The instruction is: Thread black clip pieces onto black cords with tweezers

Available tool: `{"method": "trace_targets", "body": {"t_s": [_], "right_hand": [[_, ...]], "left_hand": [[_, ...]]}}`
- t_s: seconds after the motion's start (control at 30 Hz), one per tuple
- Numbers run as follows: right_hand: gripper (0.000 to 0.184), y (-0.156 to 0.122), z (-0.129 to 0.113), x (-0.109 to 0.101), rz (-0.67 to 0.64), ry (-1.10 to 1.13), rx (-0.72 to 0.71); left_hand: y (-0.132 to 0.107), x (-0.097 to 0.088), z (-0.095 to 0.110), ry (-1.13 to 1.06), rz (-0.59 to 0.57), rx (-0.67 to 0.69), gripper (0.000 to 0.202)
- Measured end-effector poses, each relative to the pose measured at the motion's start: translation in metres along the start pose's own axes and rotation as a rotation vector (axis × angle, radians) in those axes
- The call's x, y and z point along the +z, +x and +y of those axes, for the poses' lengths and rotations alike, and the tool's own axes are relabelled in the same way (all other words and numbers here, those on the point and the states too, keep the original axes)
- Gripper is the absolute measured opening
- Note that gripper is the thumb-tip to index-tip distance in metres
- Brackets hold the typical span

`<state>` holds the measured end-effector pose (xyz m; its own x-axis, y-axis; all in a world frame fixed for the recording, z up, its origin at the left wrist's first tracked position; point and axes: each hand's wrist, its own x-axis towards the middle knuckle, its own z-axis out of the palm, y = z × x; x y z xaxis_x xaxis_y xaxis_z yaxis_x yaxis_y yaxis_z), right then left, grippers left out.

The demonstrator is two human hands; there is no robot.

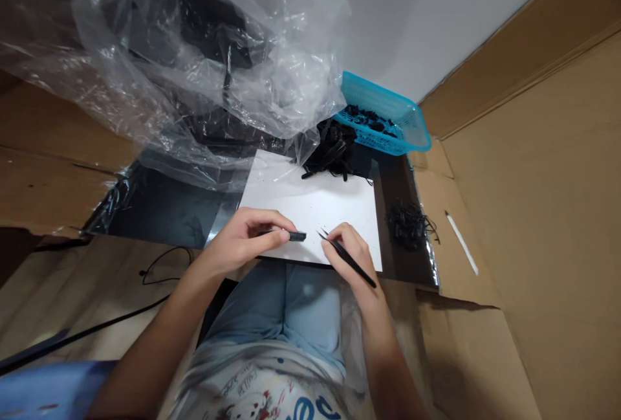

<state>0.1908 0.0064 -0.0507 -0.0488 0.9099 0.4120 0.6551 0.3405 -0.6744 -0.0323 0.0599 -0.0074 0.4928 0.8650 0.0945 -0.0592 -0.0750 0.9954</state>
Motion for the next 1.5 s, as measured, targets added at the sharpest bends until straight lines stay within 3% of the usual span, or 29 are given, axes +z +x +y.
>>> {"method": "trace_targets", "body": {"t_s": [0.1, 0.37, 0.57, 0.77, 1.0, 1.5], "right_hand": [[0.011, -0.004, 0.002, -0.003, -0.019, -0.046, -0.012], [0.011, -0.001, -0.004, -0.003, 0.038, -0.017, -0.078], [0.013, -0.001, -0.013, 0.003, -0.014, -0.089, -0.199], [0.014, 0.003, -0.028, -0.005, -0.008, -0.063, -0.27], [0.017, 0.003, -0.036, -0.013, 0.075, 0.082, -0.283], [0.015, 0.005, -0.041, -0.001, 0.109, 0.255, -0.227]], "left_hand": [[0.001, 0.0, -0.005, -0.022, -0.028, -0.068, 0.013], [0.0, 0.01, -0.001, 0.085, 0.043, -0.033, 0.013], [0.004, 0.022, -0.001, 0.354, 0.179, 0.153, 0.013], [0.016, 0.033, -0.016, 0.534, 0.135, 0.231, 0.009], [0.014, 0.028, -0.015, 0.384, 0.171, 0.123, 0.017], [0.005, 0.028, -0.004, 0.316, 0.156, 0.167, 0.017]]}}
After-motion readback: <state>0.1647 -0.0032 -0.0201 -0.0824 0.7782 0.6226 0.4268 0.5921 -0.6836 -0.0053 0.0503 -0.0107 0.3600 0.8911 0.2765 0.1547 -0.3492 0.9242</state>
